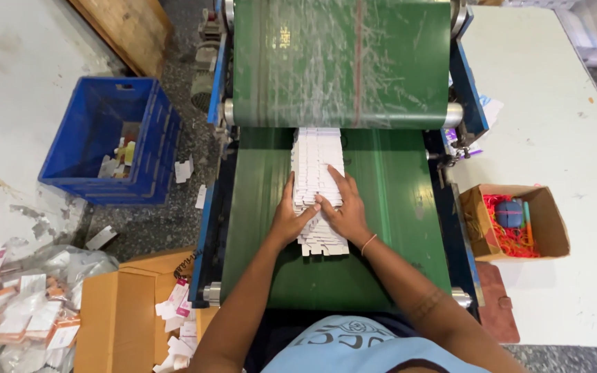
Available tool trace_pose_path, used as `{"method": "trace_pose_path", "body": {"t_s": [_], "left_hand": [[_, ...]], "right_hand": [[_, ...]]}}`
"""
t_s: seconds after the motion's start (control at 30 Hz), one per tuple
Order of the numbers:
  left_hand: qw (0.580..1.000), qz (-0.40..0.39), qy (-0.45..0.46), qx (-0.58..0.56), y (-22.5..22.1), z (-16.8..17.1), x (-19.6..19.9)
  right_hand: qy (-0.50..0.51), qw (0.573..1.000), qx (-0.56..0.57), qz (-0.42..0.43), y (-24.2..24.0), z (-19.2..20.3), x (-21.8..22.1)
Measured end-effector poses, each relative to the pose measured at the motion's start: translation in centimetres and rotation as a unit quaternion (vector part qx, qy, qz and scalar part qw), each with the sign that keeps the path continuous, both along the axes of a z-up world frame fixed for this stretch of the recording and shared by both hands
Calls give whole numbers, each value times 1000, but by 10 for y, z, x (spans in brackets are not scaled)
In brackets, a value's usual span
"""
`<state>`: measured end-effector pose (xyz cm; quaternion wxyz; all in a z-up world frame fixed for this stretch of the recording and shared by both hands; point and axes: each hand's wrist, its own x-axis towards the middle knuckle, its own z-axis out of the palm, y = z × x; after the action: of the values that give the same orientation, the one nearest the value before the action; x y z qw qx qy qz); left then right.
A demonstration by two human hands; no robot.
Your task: The person organizes and stacks flattened product boxes on a conveyor belt, then folds one of the boxes into its three-dimensional shape.
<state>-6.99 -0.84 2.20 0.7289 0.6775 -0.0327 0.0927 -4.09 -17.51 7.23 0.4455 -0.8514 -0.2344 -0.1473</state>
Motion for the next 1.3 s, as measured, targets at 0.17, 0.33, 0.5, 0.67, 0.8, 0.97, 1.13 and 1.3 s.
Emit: {"method": "trace_pose_path", "body": {"t_s": [0.17,0.33,0.5,0.67,0.8,0.97,1.13,1.3], "left_hand": [[1000,-8,-21,2,-1,-1,-5],[999,0,-24,25,-1,-3,-13],[999,-20,9,-49,-1,1,-11],[955,-35,158,-249,12,5,36],[957,-22,183,-225,6,3,52],[984,-104,81,-120,26,-50,-9],[931,-200,104,287,28,83,-104],[841,-210,75,492,-30,121,-61]], "right_hand": [[10,1000,7,8,-3,-1,-3],[-1,1000,14,14,-3,-4,-10],[16,1000,12,12,-7,6,-11],[38,994,5,98,-13,60,32],[81,987,-121,62,-12,52,63],[-108,959,-251,77,-39,29,27],[-143,974,-142,101,-69,-3,-72],[-132,988,-4,81,-101,6,-38]]}}
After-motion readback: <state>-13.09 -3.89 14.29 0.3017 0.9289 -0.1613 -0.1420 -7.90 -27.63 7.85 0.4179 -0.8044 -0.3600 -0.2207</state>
